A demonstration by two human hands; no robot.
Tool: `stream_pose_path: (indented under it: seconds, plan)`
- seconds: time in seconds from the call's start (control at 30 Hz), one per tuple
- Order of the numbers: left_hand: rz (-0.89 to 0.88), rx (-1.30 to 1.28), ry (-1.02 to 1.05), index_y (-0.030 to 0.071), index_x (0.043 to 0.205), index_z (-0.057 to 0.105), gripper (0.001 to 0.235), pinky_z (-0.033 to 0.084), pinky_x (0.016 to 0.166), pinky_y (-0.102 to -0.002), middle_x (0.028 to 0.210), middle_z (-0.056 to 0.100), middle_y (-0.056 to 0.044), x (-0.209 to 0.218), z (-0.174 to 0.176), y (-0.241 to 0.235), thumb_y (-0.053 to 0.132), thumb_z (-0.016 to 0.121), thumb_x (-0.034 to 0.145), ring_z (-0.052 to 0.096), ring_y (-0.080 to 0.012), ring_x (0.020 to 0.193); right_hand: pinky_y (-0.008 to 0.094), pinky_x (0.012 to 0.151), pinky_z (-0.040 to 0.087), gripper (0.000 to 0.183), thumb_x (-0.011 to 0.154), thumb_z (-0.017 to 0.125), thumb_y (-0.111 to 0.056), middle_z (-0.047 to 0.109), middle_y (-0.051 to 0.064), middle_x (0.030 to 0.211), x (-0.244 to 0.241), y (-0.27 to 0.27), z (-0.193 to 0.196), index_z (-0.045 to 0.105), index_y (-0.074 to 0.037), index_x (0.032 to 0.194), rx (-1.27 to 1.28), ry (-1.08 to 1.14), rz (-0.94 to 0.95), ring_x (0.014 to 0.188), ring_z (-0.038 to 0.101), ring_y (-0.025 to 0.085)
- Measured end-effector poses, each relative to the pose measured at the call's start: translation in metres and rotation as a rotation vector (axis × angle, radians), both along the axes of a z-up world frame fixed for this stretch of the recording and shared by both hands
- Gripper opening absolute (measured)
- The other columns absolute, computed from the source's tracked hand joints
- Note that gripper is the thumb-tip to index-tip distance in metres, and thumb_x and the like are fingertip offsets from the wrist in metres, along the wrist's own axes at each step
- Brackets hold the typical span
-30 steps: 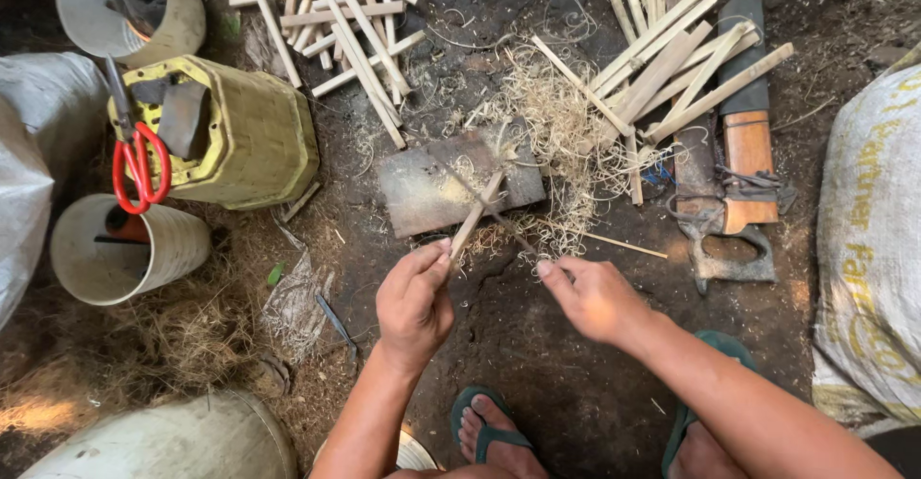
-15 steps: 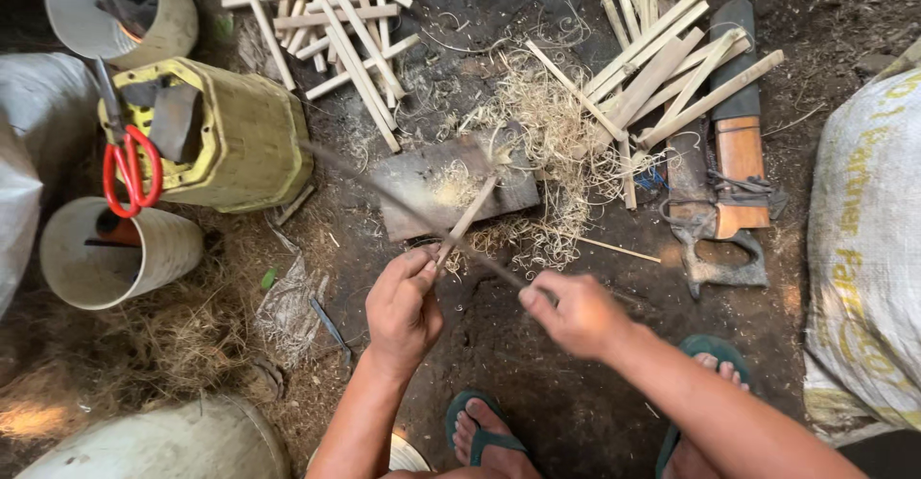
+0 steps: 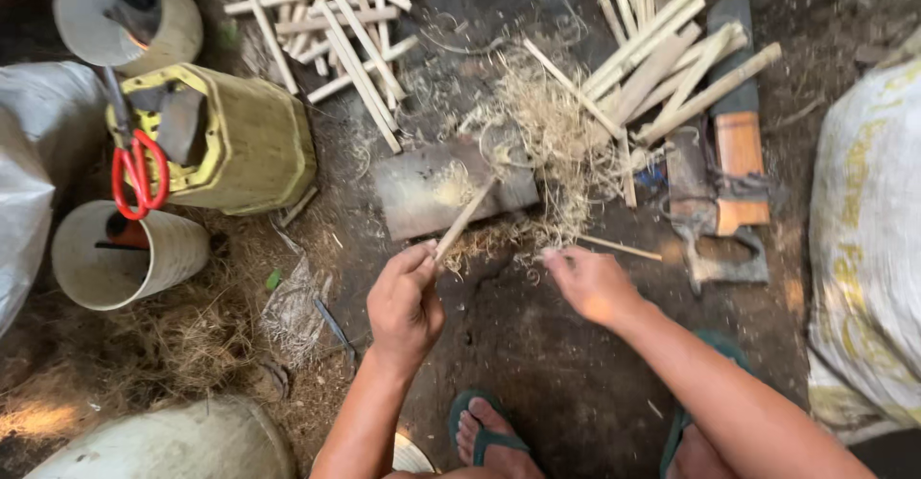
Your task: The person uses a metal file to sharpen the ends of small wooden sticks. They hold each stick against a wooden block and file the tip, then place the finished stick into a pile. The process is repeated for multiple sticks.
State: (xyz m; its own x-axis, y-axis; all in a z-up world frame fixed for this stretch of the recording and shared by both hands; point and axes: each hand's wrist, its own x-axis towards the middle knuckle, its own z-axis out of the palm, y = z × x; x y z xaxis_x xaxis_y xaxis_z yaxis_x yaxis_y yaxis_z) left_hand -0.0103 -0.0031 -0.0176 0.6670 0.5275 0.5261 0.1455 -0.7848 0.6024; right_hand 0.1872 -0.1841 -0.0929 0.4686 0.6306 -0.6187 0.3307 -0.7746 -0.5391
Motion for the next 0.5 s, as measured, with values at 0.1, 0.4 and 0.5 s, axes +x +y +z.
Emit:
stream_pose_path:
  seconds: [0.1,0.4,0.5]
  plan:
    - [0.042,-0.015,-0.015,-0.003,0.097,0.055,0.018,0.062,0.075,-0.035,0.105,0.070,-0.023,-0.001,-0.006,0.000,-0.015,0.067,0.089,0.075,-0.0315,0.093,0.049,0.072,0.054,0.062,0.101,0.048,-0.060,0.073,0.024,0.078,0.008,0.010,0.004,0.072,-0.002,0.103,-0.045,0.007,-0.046,0.076,0.072,0.039]
    - [0.111,-0.040,0.004,-0.005,0.103,0.052,0.018,0.061,0.073,-0.033,0.107,0.066,-0.023,-0.006,-0.018,-0.011,-0.012,0.065,0.093,0.073,-0.0284,0.094,0.043,0.063,0.054,0.051,0.096,0.055,-0.053,0.072,0.018,0.072,-0.050,-0.004,0.025,0.072,-0.005,0.097,0.363,0.104,0.098,0.069,0.071,0.034]
    - [0.106,-0.050,-0.031,-0.005,0.104,0.051,0.018,0.063,0.077,-0.032,0.109,0.065,-0.023,-0.006,-0.016,-0.010,-0.012,0.065,0.095,0.074,-0.0297,0.100,0.046,0.066,0.056,0.055,0.096,0.049,-0.057,0.072,0.019,0.069,-0.022,0.001,0.005,0.072,-0.007,0.102,0.087,0.113,-0.006,0.068,0.073,0.035]
